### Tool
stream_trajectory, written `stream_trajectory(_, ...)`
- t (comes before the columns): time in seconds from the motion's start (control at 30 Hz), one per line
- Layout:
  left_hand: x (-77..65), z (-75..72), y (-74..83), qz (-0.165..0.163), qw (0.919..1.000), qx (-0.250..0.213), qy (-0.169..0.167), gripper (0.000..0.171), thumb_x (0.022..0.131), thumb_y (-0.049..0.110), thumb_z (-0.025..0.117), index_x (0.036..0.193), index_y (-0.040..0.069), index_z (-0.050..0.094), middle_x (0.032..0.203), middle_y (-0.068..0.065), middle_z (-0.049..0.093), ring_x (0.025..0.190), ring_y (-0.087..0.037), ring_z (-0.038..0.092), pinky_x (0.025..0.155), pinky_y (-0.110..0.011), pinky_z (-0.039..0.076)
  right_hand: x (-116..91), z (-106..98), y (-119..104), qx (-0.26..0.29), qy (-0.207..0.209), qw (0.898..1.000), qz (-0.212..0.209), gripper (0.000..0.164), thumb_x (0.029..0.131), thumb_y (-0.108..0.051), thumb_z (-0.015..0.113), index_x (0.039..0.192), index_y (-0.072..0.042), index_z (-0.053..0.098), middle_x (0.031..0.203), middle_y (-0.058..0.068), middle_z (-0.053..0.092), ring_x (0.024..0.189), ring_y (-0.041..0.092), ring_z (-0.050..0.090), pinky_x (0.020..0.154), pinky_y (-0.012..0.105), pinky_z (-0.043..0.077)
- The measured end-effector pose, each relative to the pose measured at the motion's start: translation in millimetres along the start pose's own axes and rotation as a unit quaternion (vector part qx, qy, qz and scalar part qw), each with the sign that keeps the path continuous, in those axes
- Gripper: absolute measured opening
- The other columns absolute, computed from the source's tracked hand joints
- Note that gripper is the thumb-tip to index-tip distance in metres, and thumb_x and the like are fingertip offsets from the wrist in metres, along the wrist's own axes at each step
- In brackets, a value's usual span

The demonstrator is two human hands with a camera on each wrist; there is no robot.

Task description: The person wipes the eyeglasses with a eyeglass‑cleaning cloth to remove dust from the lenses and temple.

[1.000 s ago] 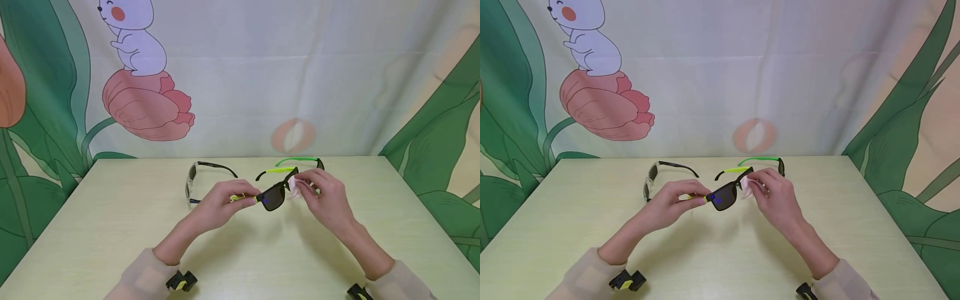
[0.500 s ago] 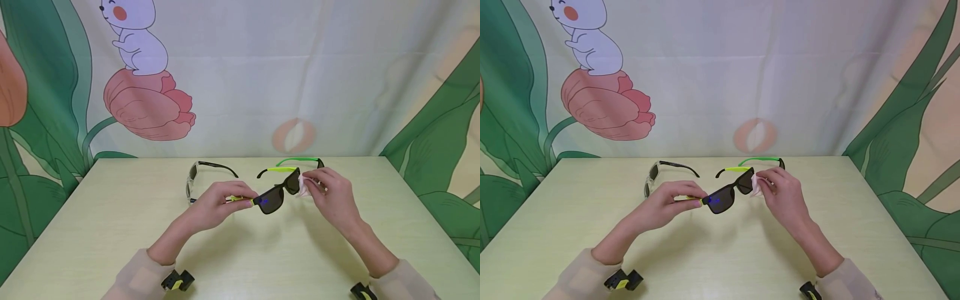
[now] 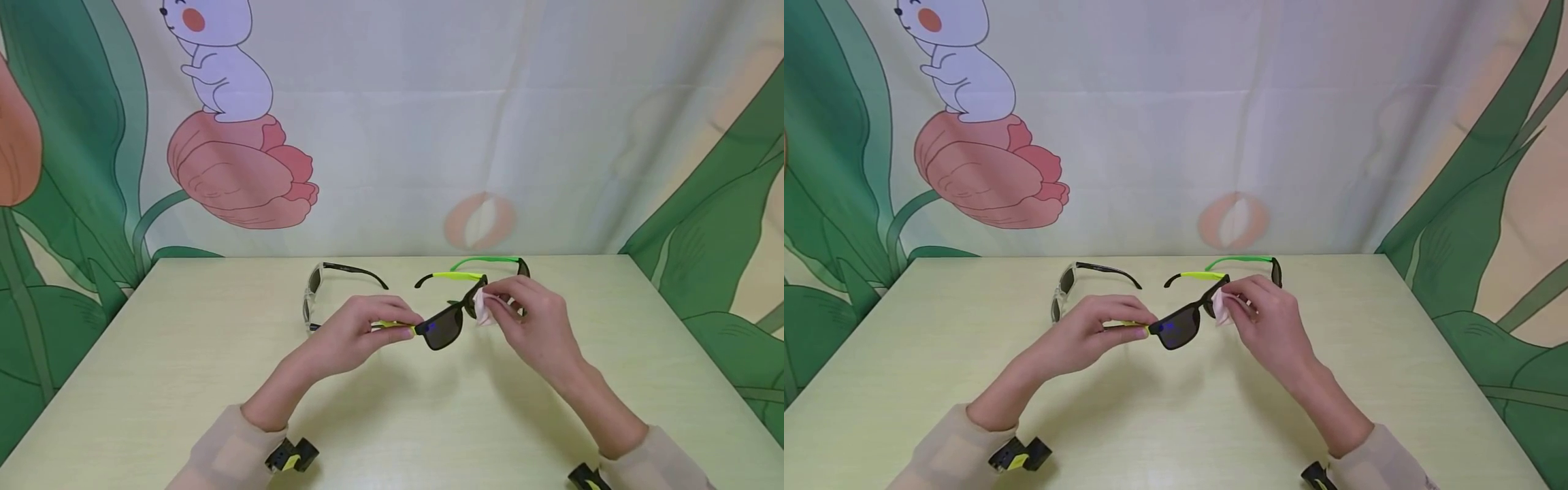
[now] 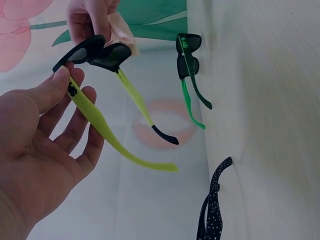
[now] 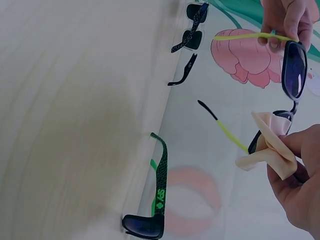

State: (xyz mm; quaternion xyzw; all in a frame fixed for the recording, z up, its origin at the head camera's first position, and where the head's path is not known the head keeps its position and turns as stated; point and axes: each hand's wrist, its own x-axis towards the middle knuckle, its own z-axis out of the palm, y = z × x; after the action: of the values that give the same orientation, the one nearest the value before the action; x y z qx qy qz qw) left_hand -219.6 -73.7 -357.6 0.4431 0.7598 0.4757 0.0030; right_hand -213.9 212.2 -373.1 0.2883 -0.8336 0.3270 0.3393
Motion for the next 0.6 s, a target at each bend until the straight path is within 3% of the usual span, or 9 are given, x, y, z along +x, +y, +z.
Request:
stream_trajectory(0.4,1.3,0.7,0.3,-0.005,0.9998,0.013,-0.014,0.02,0.091,0.008,0.067,0.109,0.011,0.073,0.099,0.009,0.066,0.092,-0.009,0.061,0.069,-0.027,0.052,1.2,-1.7,-8.5,0.007,-0.013,1.0,-0.017,0.022,0.077,0.005,0.077,0.094,-0.007,0.072,0.09,-0.002,0.066,0.076,0.007,0.059,0.061,0.014,0.043)
stream_trajectory(0.6,0.7,-0.7,2.0,0.012,0.9996,0.023,-0.014,0.021,0.09,0.007,0.067,0.11,0.011,0.073,0.099,0.009,0.066,0.091,-0.009,0.06,0.07,-0.026,0.052,2.3,-3.9,-4.1,0.001,-0.007,1.0,-0.014,0.023,0.077,0.007,0.076,0.094,-0.007,0.072,0.089,-0.001,0.066,0.073,0.007,0.057,0.057,0.014,0.04)
